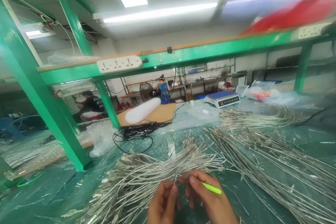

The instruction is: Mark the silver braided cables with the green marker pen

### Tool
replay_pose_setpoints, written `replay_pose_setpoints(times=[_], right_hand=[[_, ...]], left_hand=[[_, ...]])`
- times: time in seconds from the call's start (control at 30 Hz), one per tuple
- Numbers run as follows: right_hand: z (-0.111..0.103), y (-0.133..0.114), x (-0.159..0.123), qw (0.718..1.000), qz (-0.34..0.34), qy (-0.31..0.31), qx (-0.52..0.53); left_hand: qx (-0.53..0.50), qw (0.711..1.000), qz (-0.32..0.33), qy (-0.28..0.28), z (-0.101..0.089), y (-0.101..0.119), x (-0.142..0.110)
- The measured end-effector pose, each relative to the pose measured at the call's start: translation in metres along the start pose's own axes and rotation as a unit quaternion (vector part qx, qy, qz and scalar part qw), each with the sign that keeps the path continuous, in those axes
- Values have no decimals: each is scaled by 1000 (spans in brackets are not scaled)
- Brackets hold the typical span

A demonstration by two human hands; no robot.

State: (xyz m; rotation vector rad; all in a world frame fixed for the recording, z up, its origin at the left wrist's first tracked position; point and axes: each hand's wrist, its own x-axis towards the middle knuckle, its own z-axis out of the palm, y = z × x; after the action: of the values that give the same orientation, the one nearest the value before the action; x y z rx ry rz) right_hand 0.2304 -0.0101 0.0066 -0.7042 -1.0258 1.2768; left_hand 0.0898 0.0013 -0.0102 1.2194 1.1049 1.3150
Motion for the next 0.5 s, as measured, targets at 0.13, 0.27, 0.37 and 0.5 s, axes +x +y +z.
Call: replay_pose_setpoints(times=[0.13,0.27,0.37,0.5], right_hand=[[0,2,-1,997,13,-76,31],[-1,6,-2,998,-8,-53,36],[-3,9,0,999,-20,-10,45],[-4,8,1,999,-24,11,35]], left_hand=[[-3,1000,3,15,-2,0,0],[-3,1000,8,23,-2,1,0],[-1,999,7,32,-1,1,-1],[21,999,27,38,1,3,-3]])
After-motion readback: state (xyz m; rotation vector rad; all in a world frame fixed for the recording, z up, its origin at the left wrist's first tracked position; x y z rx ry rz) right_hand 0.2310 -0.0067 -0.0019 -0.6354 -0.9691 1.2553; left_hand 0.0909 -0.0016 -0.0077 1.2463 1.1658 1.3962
